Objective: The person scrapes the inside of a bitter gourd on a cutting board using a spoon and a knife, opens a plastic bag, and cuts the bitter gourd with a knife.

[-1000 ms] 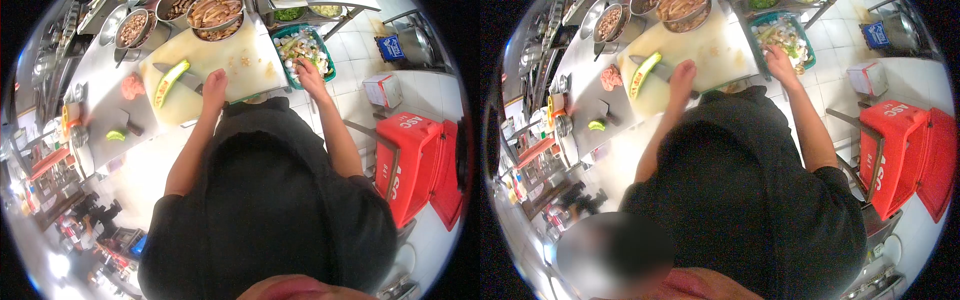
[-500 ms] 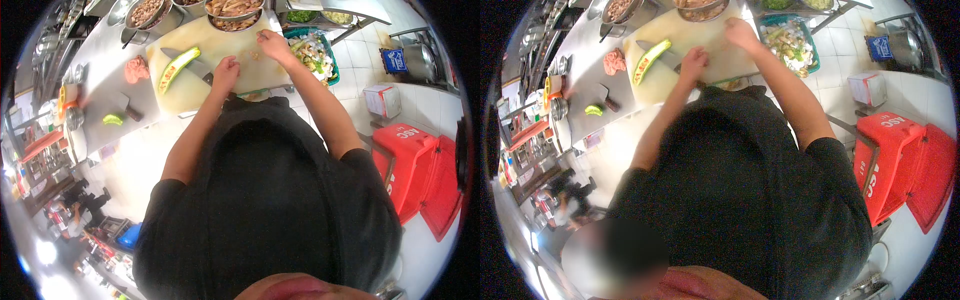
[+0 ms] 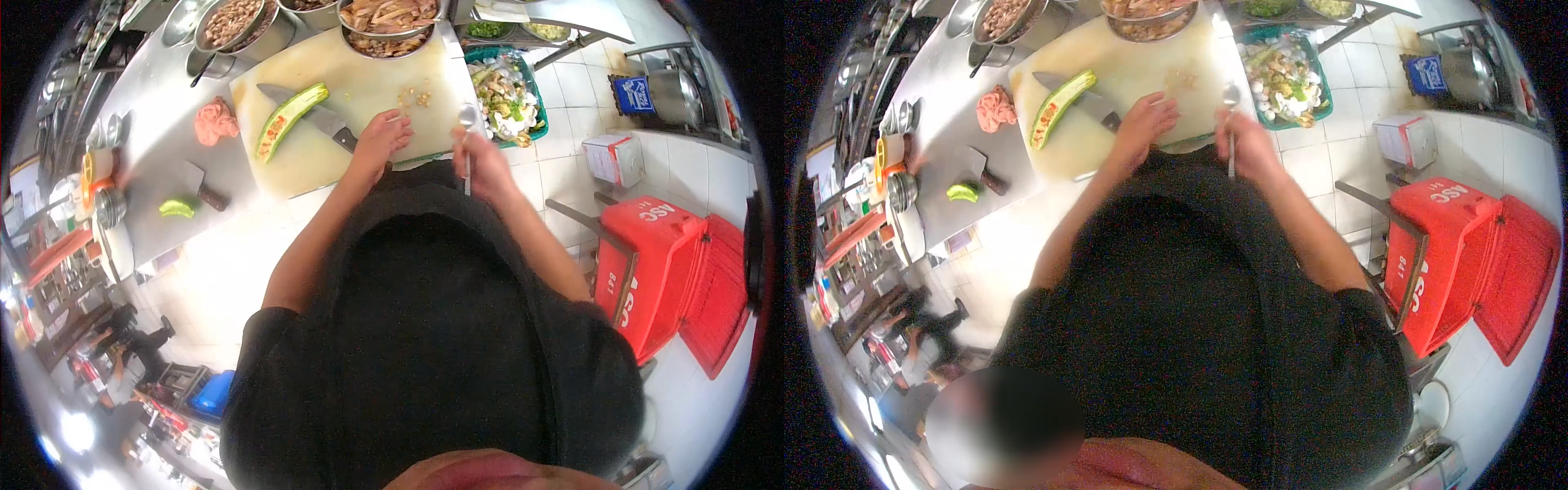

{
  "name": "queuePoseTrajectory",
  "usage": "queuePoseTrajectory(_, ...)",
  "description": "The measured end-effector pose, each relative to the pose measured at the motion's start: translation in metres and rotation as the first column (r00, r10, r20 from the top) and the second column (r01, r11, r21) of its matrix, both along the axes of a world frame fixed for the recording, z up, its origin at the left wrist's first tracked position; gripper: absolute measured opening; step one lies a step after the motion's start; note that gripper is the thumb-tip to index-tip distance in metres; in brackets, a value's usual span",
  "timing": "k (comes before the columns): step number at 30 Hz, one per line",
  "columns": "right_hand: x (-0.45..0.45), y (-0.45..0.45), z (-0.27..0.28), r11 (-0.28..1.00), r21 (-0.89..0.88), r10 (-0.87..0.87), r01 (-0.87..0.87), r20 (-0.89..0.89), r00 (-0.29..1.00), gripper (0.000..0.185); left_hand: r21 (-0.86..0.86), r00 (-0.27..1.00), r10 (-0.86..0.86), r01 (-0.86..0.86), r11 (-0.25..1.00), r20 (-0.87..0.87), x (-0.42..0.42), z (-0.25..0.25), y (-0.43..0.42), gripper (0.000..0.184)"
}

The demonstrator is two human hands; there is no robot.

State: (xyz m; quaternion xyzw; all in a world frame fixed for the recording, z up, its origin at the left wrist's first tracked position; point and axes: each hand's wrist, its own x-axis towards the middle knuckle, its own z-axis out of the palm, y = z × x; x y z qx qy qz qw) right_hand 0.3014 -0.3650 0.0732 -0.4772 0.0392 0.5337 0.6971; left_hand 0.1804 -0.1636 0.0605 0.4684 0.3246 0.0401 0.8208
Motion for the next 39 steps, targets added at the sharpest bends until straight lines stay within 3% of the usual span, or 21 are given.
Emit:
queuePoseTrajectory(3,-0.028,0.001,0.004,0.934,-0.312,0.252,-0.173,0.232,0.94,0.026,-0.185,0.996,0.09,-0.093,0.978,-0.02,0.0,0.003,0.006,0.048)
queuePoseTrajectory(5,-0.035,0.01,0.002,0.92,-0.373,0.343,-0.118,0.623,0.703,0.027,-0.256,0.992,0.126,-0.128,0.958,-0.026,0.0,0.002,0.008,0.05)
queuePoseTrajectory(7,-0.04,0.019,0.003,0.866,-0.494,0.476,-0.081,0.761,0.441,0.031,-0.296,0.99,0.143,-0.136,0.946,0.004,0.002,-0.001,0.013,0.052)
queuePoseTrajectory(10,-0.053,0.022,0.004,0.851,-0.524,0.503,0.021,0.827,0.254,0.031,-0.322,0.985,0.17,-0.161,0.933,0.001,-0.001,-0.004,0.021,0.054)
queuePoseTrajectory(11,-0.056,0.019,0.009,0.726,-0.687,0.65,0.014,0.693,0.313,0.031,-0.332,0.984,0.176,-0.166,0.928,-0.001,-0.003,-0.006,0.022,0.054)
queuePoseTrajectory(14,-0.064,0.022,0.022,0.725,-0.671,0.611,0.156,0.731,0.305,0.029,-0.349,0.984,0.18,-0.171,0.922,-0.007,-0.007,0.001,0.03,0.055)
queuePoseTrajectory(17,-0.071,0.023,0.007,0.765,-0.62,0.565,0.174,0.777,0.278,0.025,-0.365,0.989,0.146,-0.145,0.92,-0.025,-0.019,0.005,0.028,0.055)
queuePoseTrajectory(20,-0.064,0.026,0.002,0.689,-0.709,0.664,0.148,0.7,0.261,0.024,-0.351,0.992,0.125,-0.117,0.929,0.0,-0.016,0.003,0.033,0.055)
queuePoseTrajectory(23,-0.037,0.007,-0.017,0.625,-0.716,0.7,0.312,0.691,0.183,0.031,-0.34,0.994,0.11,-0.1,0.935,0.009,-0.018,0.0,0.04,0.052)
queuePoseTrajectory(27,0.023,-0.022,0.008,0.492,-0.676,0.649,0.548,0.705,0.286,0.035,-0.393,0.994,0.11,-0.102,0.914,-0.003,-0.007,0.013,0.044,0.045)
queuePoseTrajectory(28,0.031,-0.027,0.007,0.532,-0.569,0.571,0.627,0.788,0.229,0.033,-0.406,0.993,0.117,-0.106,0.908,0.002,-0.004,0.017,0.044,0.045)
queuePoseTrajectory(30,0.042,-0.032,0.006,0.636,-0.538,0.481,0.554,0.837,0.261,0.033,-0.439,0.991,0.115,-0.072,0.896,0.073,0.003,0.025,0.039,0.052)
queuePoseTrajectory(33,0.013,-0.009,0.019,0.879,-0.351,0.223,0.323,0.901,0.373,0.033,-0.49,0.986,0.097,-0.019,0.871,0.134,0.026,0.027,0.03,0.057)
queuePoseTrajectory(34,-0.003,0.004,0.041,0.888,-0.368,0.227,0.274,0.872,0.434,0.031,-0.509,0.985,0.09,-0.003,0.861,0.145,0.035,0.026,0.026,0.058)
queuePoseTrajectory(36,-0.02,0.017,0.053,0.909,-0.383,0.283,0.166,0.857,0.431,0.029,-0.539,0.982,0.076,0.03,0.841,0.173,0.051,0.035,0.018,0.06)
queuePoseTrajectory(39,-0.009,0.01,0.033,0.891,-0.383,0.312,0.245,0.907,0.284,0.031,-0.58,0.979,0.083,0.04,0.814,0.184,0.076,0.054,0.008,0.056)
